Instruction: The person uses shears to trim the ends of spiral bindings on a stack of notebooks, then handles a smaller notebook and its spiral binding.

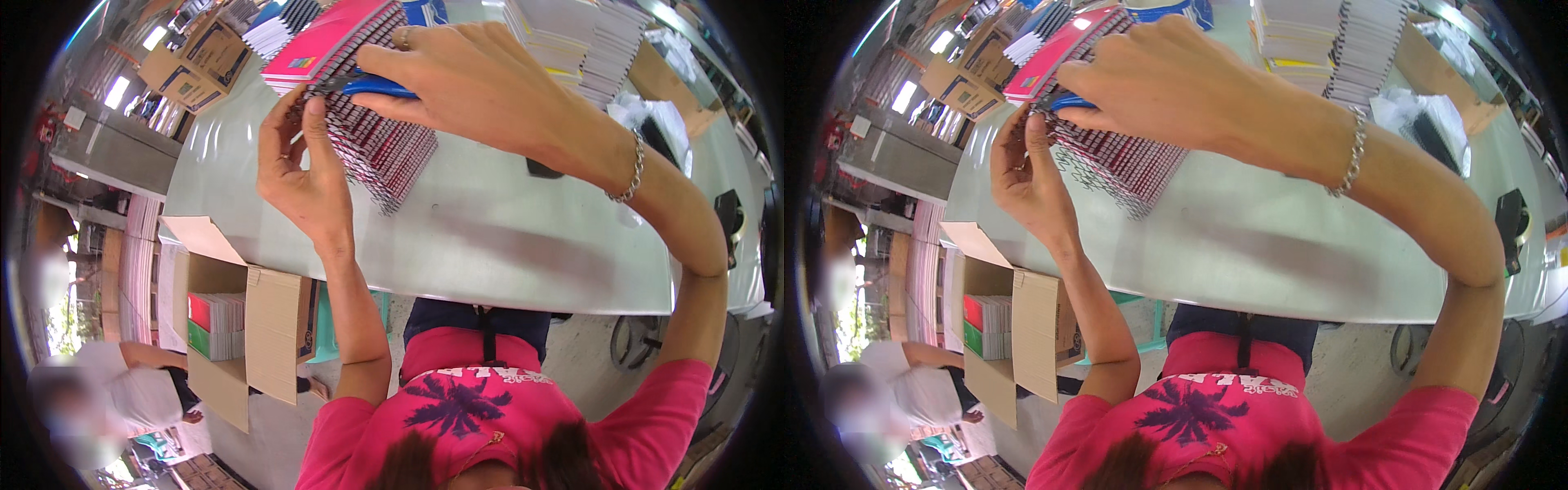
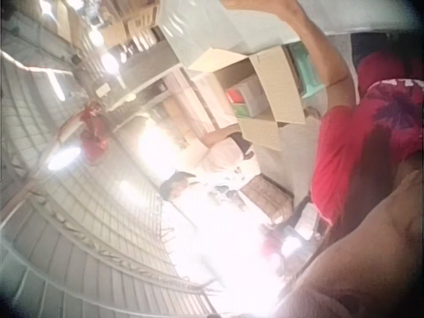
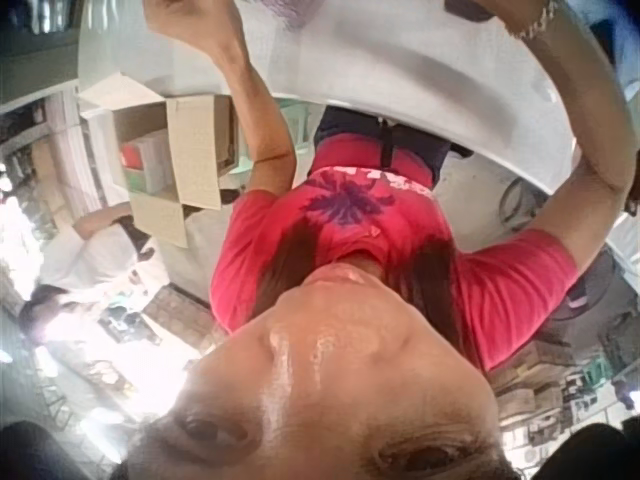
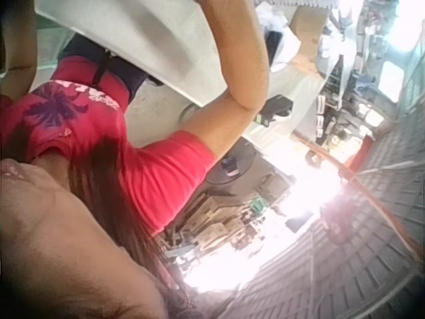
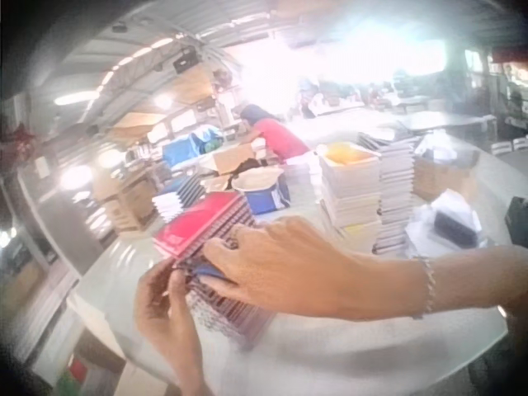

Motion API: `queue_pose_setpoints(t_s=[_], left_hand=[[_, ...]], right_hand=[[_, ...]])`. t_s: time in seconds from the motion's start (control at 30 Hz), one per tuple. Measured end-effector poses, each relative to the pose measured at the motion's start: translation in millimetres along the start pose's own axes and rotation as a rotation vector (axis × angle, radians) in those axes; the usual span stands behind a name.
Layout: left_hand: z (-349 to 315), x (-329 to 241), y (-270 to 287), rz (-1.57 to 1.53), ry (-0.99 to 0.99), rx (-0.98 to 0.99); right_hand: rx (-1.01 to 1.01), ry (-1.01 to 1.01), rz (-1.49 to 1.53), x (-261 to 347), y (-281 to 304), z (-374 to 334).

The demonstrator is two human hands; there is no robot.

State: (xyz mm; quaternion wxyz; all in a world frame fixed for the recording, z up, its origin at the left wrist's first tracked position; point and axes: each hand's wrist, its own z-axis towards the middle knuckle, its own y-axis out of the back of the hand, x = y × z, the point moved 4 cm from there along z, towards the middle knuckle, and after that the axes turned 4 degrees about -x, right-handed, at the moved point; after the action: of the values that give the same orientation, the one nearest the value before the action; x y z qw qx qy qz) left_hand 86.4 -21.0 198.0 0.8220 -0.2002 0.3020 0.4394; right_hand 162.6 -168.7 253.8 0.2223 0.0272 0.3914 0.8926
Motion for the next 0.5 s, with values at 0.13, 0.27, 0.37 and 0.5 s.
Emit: queue_pose_setpoints(t_s=[0.13,0.27,0.37,0.5], left_hand=[[-1,5,0,-0.014,-0.018,-0.015],[-1,11,2,-0.112,0.057,0.015],[-4,12,-2,-0.108,0.129,0.057],[-7,10,-7,-0.074,0.122,0.076]], right_hand=[[0.236,-0.137,0.124,-6,-5,-2],[-0.072,-0.054,0.145,-4,4,-17],[-0.167,-0.006,0.014,1,8,-25],[-0.086,-0.057,0.029,0,-1,-23]])
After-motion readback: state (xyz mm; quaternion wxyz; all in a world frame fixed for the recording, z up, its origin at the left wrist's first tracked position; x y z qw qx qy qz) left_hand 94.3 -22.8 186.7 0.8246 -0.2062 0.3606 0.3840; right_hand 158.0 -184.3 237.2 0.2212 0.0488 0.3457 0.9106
